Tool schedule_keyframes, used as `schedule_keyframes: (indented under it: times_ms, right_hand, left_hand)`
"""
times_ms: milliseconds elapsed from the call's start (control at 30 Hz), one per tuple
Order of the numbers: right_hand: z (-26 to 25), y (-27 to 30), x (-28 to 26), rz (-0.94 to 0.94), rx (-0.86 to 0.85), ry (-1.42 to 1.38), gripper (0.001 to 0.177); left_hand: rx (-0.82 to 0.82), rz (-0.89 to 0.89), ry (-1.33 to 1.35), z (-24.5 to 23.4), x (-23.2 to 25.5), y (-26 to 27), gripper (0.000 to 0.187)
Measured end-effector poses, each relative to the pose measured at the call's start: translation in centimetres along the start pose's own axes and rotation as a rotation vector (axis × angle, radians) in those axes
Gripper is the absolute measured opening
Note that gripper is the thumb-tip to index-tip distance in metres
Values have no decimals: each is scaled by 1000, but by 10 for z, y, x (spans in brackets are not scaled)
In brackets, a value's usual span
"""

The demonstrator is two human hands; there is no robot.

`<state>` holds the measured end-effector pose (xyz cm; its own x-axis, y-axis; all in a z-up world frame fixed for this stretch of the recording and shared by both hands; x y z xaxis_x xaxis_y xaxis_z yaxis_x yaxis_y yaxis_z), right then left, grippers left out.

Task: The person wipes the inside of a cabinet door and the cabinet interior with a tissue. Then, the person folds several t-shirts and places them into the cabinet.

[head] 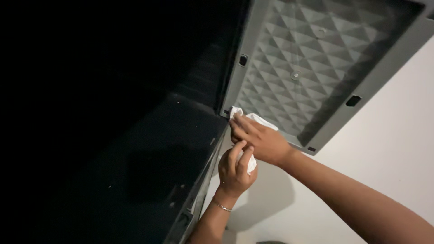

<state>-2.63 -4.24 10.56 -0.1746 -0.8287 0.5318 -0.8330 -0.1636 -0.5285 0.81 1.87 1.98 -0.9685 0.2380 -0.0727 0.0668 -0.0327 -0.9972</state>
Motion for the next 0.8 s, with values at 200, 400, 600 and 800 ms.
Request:
schedule_keyframes:
  times_ms: [200, 400, 600, 800]
  right_hand:
    - [-23, 41, 11, 54, -95, 121, 28]
    - [-72, 129, 28, 470, 0, -182, 40]
    - [-80, 209, 21, 1140, 172, -556, 31]
    - [-74, 234, 10, 1187, 316, -643, 30]
  left_hand:
    - [-41, -26, 44, 6, 3, -3, 36]
    - [-333, -64, 147, 29, 32, -27, 47]
    - [-372, -108, 156, 54, 81, -72, 60]
    - [-463, -233, 68, 86, 100, -100, 60]
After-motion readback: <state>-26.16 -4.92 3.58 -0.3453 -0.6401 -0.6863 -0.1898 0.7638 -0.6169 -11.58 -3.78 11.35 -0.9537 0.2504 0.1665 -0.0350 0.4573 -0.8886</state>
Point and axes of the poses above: each hand's wrist, its own y-axis away from the middle knuckle, its own z-axis out of the palm, x = y × z, the point moved 4 cm from there along -y, towards the middle knuckle, and after that the axes turned 13 degrees about z, right-handed, at the moved point
